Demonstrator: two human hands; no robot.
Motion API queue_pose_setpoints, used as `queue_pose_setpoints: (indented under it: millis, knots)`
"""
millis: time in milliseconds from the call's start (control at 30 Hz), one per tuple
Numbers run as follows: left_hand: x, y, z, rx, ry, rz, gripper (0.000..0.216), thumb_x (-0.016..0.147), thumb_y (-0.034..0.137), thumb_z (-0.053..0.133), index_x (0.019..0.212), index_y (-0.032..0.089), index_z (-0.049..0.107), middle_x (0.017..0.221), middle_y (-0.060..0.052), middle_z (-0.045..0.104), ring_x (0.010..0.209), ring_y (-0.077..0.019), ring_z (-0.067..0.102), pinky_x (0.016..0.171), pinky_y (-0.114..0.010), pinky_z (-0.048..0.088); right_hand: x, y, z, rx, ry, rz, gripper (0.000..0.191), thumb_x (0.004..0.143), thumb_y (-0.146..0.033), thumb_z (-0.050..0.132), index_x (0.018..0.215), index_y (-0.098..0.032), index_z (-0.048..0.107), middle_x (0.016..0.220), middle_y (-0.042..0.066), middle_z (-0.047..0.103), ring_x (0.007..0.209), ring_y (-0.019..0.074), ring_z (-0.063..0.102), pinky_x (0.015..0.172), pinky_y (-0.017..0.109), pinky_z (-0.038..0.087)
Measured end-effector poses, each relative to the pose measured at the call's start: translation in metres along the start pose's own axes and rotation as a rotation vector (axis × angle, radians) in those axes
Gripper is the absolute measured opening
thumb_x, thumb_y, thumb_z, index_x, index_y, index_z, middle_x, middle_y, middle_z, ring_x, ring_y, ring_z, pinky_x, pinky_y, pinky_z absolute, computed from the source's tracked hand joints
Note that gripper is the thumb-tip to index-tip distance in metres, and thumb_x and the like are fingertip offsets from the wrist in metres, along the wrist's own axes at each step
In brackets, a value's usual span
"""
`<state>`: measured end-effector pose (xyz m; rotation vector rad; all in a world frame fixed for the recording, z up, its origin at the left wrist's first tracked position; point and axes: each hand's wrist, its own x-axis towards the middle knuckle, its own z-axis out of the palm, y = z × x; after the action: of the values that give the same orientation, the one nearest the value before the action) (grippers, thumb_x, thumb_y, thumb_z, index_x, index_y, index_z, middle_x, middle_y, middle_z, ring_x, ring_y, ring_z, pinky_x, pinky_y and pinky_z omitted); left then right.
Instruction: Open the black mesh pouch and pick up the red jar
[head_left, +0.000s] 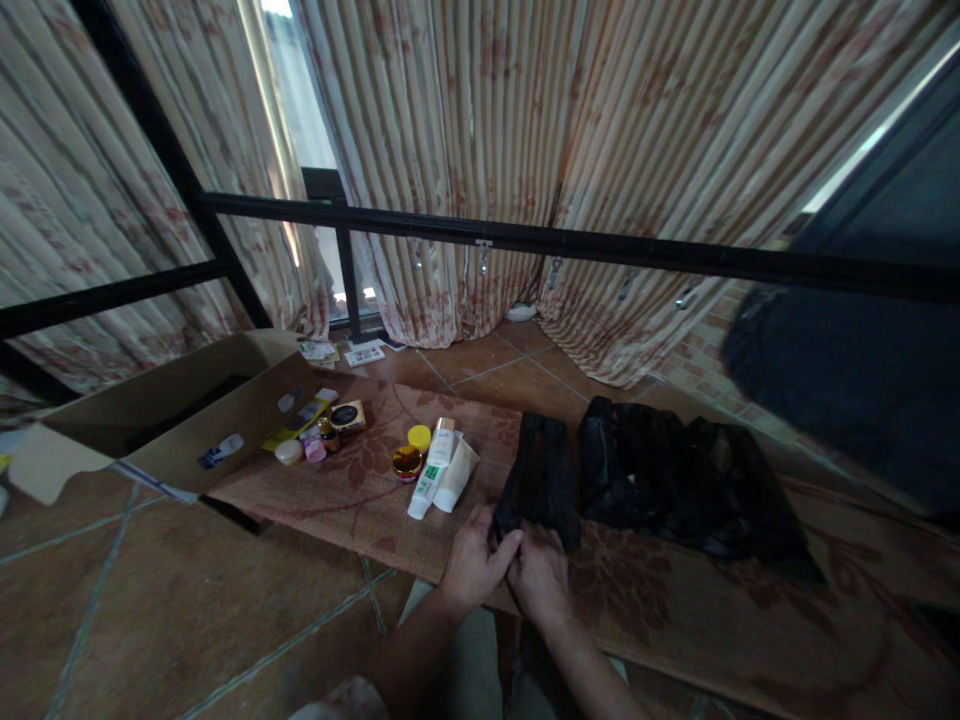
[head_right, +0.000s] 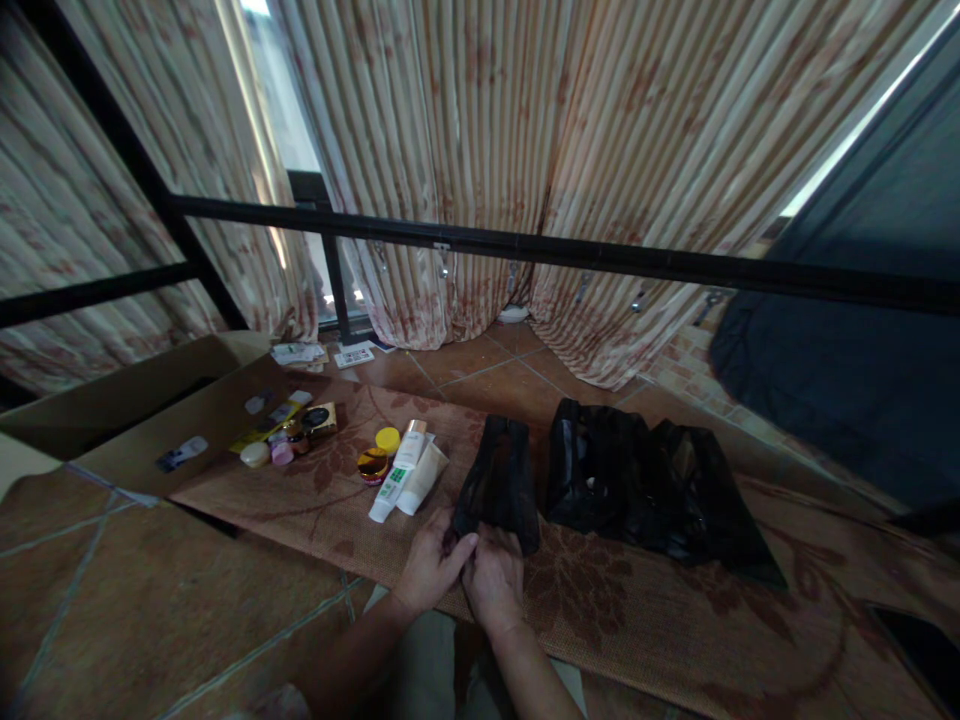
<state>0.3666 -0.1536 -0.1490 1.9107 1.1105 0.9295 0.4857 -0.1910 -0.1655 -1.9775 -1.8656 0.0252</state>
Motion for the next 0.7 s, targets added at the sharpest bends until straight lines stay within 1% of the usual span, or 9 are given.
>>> queue_pose_setpoints:
  millis: [300, 467, 600, 700]
  knots:
    - [0.0, -0.0006, -0.0008, 0.009, -0.013, -0.002, 0.031, 0.084, 0.041, 0.047, 0.104, 0.018, 0.055, 0.091, -0.007, 0.058, 0.087, -0.0181, 0.056, 0.077, -0.031, 0.045, 0.0005, -0.0007, -0.0008, 0.004, 0.01, -0.006, 0.017, 0.083, -0.017, 0.045, 0.088, -0.017, 0.062, 0.086, 0.006, 0.065, 0.08, 0.0183, 0.054, 0.077, 0.029, 0.032]
    - [-0.0001, 0.0006, -0.0015, 0.032, -0.005, 0.005, 0.03, 0.084, 0.041, 0.046, 0.099, 0.018, 0.057, 0.087, -0.006, 0.058, 0.081, -0.0176, 0.056, 0.074, -0.031, 0.045, -0.0001, 0.0001, -0.0001, 0.001, 0.005, -0.023, 0.017, 0.084, -0.019, 0.045, 0.089, -0.018, 0.062, 0.086, 0.006, 0.065, 0.083, 0.0182, 0.054, 0.079, 0.029, 0.032]
    - [0.0002, 0.0011, -0.0016, 0.023, 0.016, 0.012, 0.03, 0.083, 0.04, 0.048, 0.101, 0.018, 0.058, 0.088, -0.006, 0.058, 0.08, -0.0178, 0.056, 0.073, -0.031, 0.046, -0.0001, -0.0002, -0.0004, -0.01, 0.005, -0.012, 0.017, 0.084, -0.019, 0.045, 0.089, -0.018, 0.062, 0.086, 0.006, 0.065, 0.082, 0.0182, 0.054, 0.078, 0.029, 0.032]
    - [0.0004, 0.001, -0.0018, 0.02, 0.004, 0.008, 0.03, 0.083, 0.04, 0.048, 0.103, 0.019, 0.057, 0.089, -0.006, 0.058, 0.082, -0.0183, 0.056, 0.074, -0.031, 0.046, 0.0001, -0.0005, -0.0006, -0.014, 0.014, -0.007, 0.018, 0.085, -0.02, 0.044, 0.089, -0.018, 0.062, 0.086, 0.006, 0.065, 0.081, 0.0183, 0.054, 0.077, 0.029, 0.032]
